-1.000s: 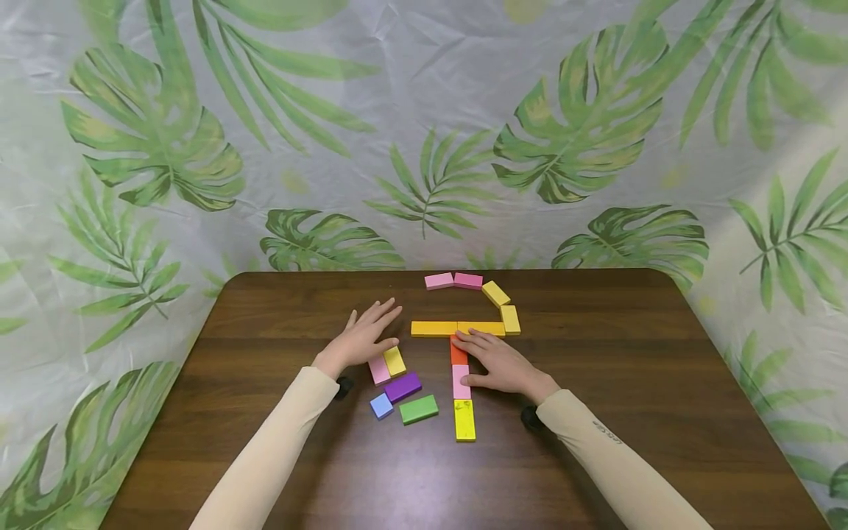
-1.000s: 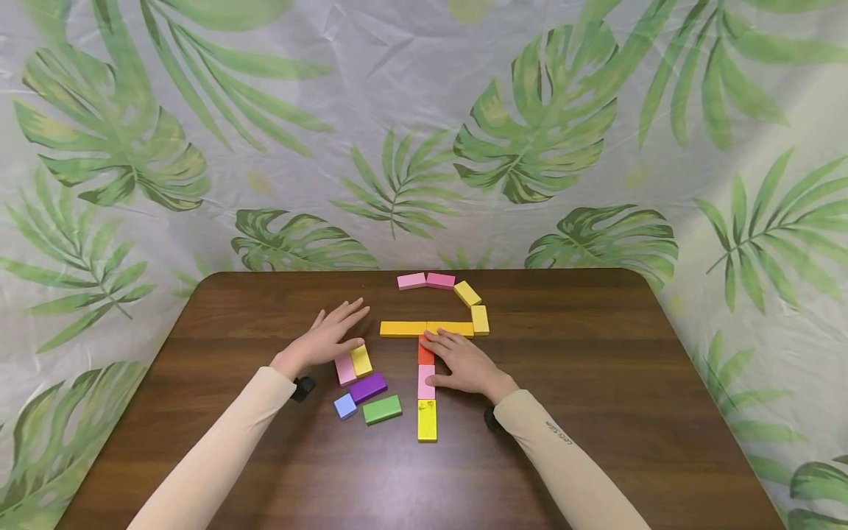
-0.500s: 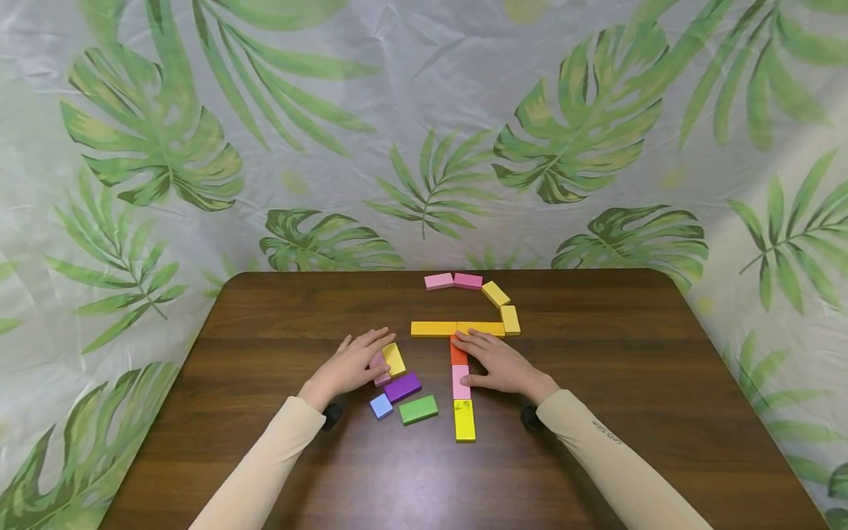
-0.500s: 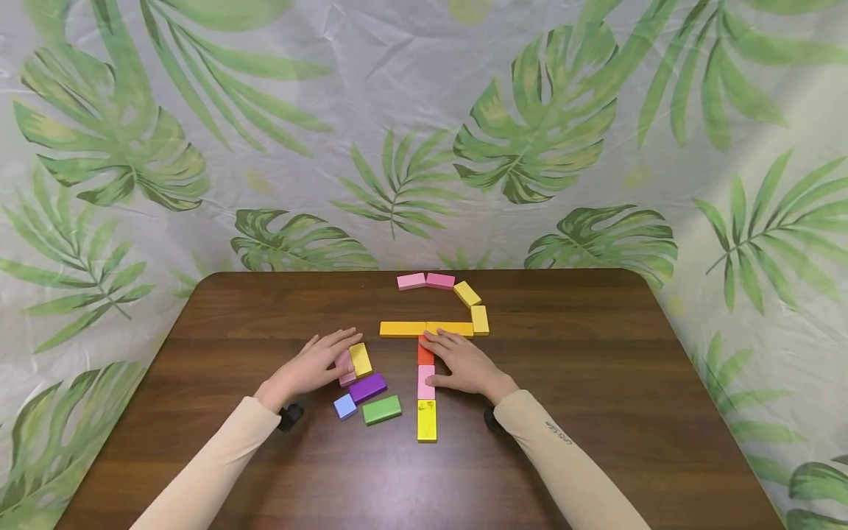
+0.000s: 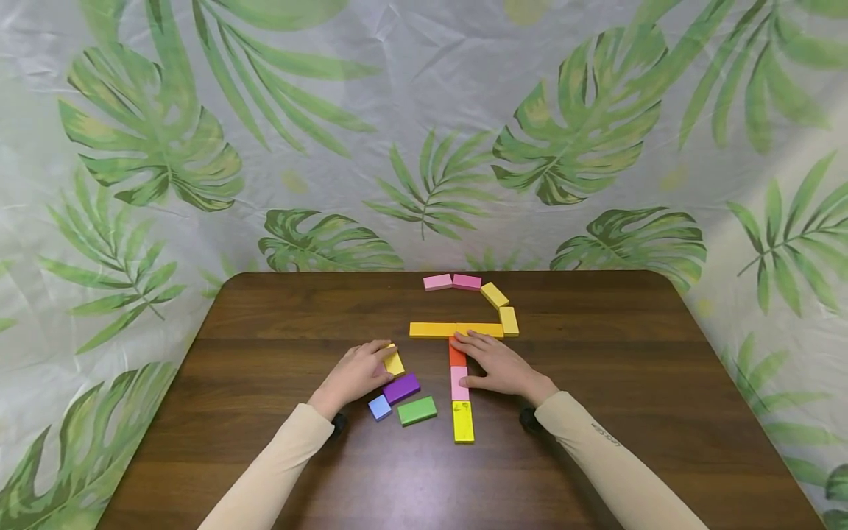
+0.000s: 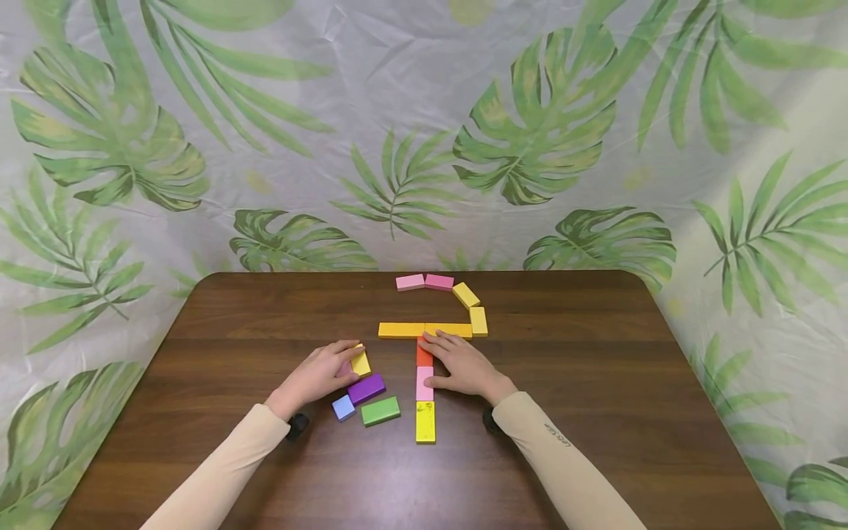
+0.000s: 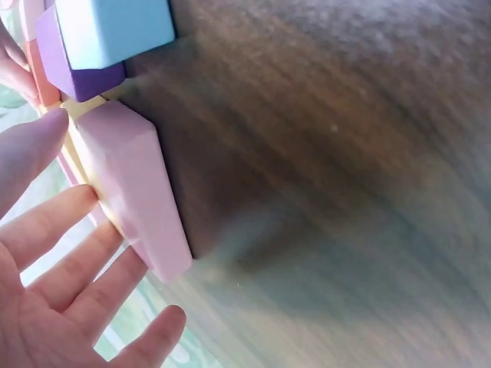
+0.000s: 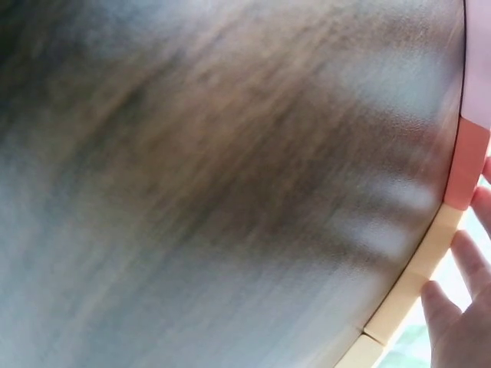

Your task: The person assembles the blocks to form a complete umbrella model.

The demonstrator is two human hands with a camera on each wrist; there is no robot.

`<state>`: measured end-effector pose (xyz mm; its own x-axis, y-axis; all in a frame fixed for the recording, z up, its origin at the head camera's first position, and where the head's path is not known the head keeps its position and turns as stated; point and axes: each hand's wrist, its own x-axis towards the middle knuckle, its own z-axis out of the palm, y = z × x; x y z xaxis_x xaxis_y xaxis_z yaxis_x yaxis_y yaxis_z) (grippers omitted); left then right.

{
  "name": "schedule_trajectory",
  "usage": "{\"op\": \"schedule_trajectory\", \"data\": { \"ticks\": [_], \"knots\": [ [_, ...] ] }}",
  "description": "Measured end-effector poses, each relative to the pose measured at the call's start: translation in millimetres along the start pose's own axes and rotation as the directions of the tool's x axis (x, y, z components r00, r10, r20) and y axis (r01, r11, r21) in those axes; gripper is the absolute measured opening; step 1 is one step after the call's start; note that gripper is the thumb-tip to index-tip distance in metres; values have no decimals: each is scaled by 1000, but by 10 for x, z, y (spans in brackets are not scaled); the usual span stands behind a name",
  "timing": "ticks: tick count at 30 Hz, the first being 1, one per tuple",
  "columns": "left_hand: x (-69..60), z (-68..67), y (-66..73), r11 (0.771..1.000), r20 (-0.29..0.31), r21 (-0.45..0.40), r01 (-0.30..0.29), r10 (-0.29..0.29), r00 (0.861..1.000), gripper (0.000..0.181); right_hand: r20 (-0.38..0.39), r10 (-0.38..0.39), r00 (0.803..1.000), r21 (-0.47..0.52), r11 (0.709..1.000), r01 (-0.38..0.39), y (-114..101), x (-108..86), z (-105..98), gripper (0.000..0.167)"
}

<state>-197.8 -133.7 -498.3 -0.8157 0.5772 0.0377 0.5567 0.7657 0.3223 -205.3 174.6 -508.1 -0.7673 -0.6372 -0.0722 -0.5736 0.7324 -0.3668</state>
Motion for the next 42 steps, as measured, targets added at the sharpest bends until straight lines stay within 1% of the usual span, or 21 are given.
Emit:
{"op": "schedule_trajectory", "data": {
  "ticks": [8, 11, 19, 26, 29, 34, 37, 42],
  "knots": [
    [40, 27, 26, 998, -45, 57, 7, -4, 999, 47, 2, 5, 1000, -6, 1000, -5, -4, -1, -1, 79],
    [58, 39, 35, 998, -58, 61, 16, -12, 998, 48, 0, 4, 1000, 1, 1000, -4, -8, -4, -6, 79],
    [88, 46, 26, 999, -78, 38, 14, -11, 997, 48, -4, 0, 1000, -2, 1000, 0, -7, -9, -2, 79],
    [84, 15, -12, 1000, -118, -9, 5, -6, 993, 49, -10, -3, 1000, -7, 1000, 3, -2, -5, -1, 80],
    [86, -7, -17, 1000, -116, -28, 4, -8, 993, 50, -5, -3, 1000, -8, 1000, 3, 0, -4, -1, 80],
    [90, -24, -30, 999, -99, -40, 23, -27, 995, 51, 3, 3, 1000, -12, 1000, -3, 3, 4, -2, 81],
    [95, -30, -44, 999, -107, -43, 27, -32, 994, 51, -2, -3, 1000, -14, 1000, 3, 5, 4, 0, 80],
    [126, -39, -74, 998, -123, -65, 25, -33, 992, 50, -32, -29, 999, -19, 999, 29, 9, -4, 3, 80]
  ]
}}
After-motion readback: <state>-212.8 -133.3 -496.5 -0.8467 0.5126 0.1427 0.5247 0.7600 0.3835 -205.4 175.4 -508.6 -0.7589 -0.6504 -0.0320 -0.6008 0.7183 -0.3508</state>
